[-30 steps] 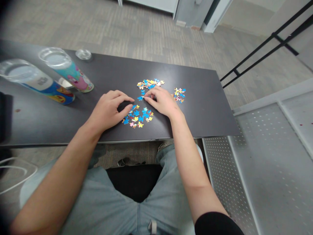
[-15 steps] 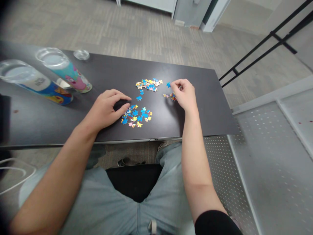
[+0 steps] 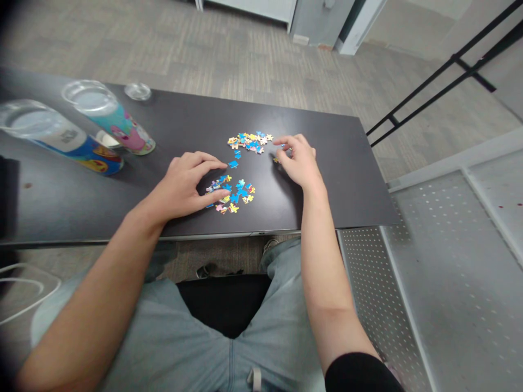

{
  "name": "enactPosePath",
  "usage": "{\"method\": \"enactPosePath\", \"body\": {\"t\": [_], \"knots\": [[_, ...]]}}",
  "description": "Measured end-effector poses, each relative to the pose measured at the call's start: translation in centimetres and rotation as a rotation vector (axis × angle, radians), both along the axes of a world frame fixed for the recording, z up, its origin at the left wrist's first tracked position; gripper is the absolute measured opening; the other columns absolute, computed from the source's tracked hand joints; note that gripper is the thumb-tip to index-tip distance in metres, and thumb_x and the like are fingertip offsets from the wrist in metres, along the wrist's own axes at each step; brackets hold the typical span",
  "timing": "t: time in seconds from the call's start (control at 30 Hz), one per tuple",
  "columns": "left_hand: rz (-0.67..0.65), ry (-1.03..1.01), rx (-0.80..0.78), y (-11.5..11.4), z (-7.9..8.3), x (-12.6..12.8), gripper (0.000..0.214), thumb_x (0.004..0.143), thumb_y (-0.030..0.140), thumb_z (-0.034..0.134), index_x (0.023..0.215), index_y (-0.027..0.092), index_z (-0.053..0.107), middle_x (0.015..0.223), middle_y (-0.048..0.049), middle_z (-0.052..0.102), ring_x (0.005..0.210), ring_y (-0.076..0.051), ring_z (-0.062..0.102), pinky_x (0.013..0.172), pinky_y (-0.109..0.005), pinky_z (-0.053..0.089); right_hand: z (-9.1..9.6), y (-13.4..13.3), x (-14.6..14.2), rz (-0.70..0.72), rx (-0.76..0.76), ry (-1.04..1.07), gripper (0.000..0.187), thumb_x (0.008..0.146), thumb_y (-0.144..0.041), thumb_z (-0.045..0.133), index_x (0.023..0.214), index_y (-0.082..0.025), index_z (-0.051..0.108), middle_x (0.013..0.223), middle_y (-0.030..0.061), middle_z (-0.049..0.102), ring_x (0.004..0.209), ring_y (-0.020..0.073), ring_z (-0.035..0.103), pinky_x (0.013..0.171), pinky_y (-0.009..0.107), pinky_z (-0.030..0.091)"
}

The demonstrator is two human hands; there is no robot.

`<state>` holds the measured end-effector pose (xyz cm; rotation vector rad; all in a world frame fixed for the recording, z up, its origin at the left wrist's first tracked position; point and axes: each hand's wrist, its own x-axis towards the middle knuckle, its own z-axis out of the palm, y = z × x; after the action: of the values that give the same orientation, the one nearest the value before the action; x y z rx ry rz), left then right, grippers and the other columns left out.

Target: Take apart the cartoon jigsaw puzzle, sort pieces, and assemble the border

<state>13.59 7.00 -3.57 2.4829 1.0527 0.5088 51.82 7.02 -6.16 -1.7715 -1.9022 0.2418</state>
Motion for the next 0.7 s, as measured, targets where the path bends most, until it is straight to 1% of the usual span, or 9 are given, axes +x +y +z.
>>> {"method": "enactPosePath", "body": {"t": [0.07, 0.13, 0.2, 0.27, 0.37, 0.5, 0.57, 0.7], "knots": [[-0.023, 0.009, -0.002, -0.2, 0.1, 0.1, 0.066, 0.114, 0.062, 0.089, 0.173, 0.035, 0.082, 0.176, -0.0170, 0.080, 0.159, -0.052, 0.070, 0.140, -0.076, 0.053, 0.7, -0.4, -2.0, -0.003, -0.040, 0.030, 0.029, 0.117, -0.038, 0.076, 0.140, -0.034, 0.094, 0.139, 0.0105, 0.083, 0.113, 0.0339, 0.078, 0.128, 0.065, 0.055], [-0.039, 0.021, -0.001, -0.4, 0.2, 0.2, 0.074, 0.113, 0.064, 0.091, 0.179, 0.036, 0.079, 0.182, -0.0165, 0.078, 0.164, -0.054, 0.067, 0.142, -0.078, 0.050, 1.3, -0.7, -3.8, 0.045, -0.053, 0.039, 0.026, 0.119, -0.039, 0.079, 0.137, -0.035, 0.096, 0.140, 0.0107, 0.082, 0.126, 0.0380, 0.080, 0.134, 0.068, 0.051], [-0.058, 0.032, 0.001, -0.5, 0.3, 0.3, 0.080, 0.111, 0.066, 0.093, 0.184, 0.037, 0.076, 0.187, -0.0149, 0.076, 0.167, -0.056, 0.065, 0.144, -0.081, 0.048, 1.6, -0.8, -4.8, 0.087, -0.053, 0.039, 0.025, 0.119, -0.040, 0.079, 0.137, -0.036, 0.096, 0.142, 0.0114, 0.082, 0.137, 0.0409, 0.079, 0.136, 0.069, 0.049], [-0.078, 0.031, 0.003, -0.6, 0.3, 0.3, 0.081, 0.111, 0.067, 0.094, 0.185, 0.039, 0.076, 0.186, -0.0131, 0.078, 0.167, -0.056, 0.065, 0.145, -0.083, 0.046, 1.5, -0.8, -4.9, 0.081, -0.053, 0.039, 0.027, 0.119, -0.039, 0.080, 0.142, -0.035, 0.094, 0.145, 0.0121, 0.082, 0.137, 0.0409, 0.080, 0.136, 0.069, 0.049], [-0.086, 0.015, 0.008, -0.5, 0.2, 0.4, 0.078, 0.111, 0.067, 0.095, 0.182, 0.039, 0.080, 0.181, -0.0124, 0.082, 0.164, -0.056, 0.067, 0.144, -0.084, 0.048, 1.1, -0.6, -4.1, 0.012, -0.056, 0.029, 0.035, 0.117, -0.037, 0.080, 0.150, -0.034, 0.091, 0.145, 0.0132, 0.082, 0.128, 0.0397, 0.081, 0.134, 0.070, 0.051], [-0.078, 0.014, -0.002, -0.5, 0.3, 0.5, 0.074, 0.110, 0.070, 0.094, 0.176, 0.039, 0.083, 0.169, -0.0143, 0.087, 0.160, -0.055, 0.069, 0.143, -0.081, 0.050, 0.6, -0.5, -3.5, -0.023, -0.049, 0.025, 0.034, 0.115, -0.039, 0.081, 0.148, -0.035, 0.090, 0.141, 0.0136, 0.083, 0.126, 0.0407, 0.079, 0.132, 0.071, 0.053], [-0.077, 0.012, -0.009, -0.6, 0.5, 0.5, 0.075, 0.110, 0.070, 0.093, 0.178, 0.038, 0.082, 0.168, -0.0161, 0.085, 0.160, -0.054, 0.069, 0.142, -0.080, 0.052, 0.4, -0.5, -3.6, -0.015, -0.042, 0.027, 0.033, 0.115, -0.041, 0.082, 0.147, -0.036, 0.091, 0.141, 0.0133, 0.083, 0.125, 0.0406, 0.079, 0.132, 0.071, 0.053], [-0.055, 0.010, -0.002, -0.6, 0.5, 0.5, 0.079, 0.109, 0.068, 0.096, 0.180, 0.036, 0.081, 0.172, -0.0186, 0.079, 0.157, -0.055, 0.070, 0.141, -0.078, 0.054, 0.3, -0.4, -3.9, 0.006, -0.045, 0.029, 0.033, 0.115, -0.039, 0.081, 0.146, -0.035, 0.091, 0.142, 0.0132, 0.084, 0.124, 0.0398, 0.080, 0.131, 0.071, 0.054]]}}
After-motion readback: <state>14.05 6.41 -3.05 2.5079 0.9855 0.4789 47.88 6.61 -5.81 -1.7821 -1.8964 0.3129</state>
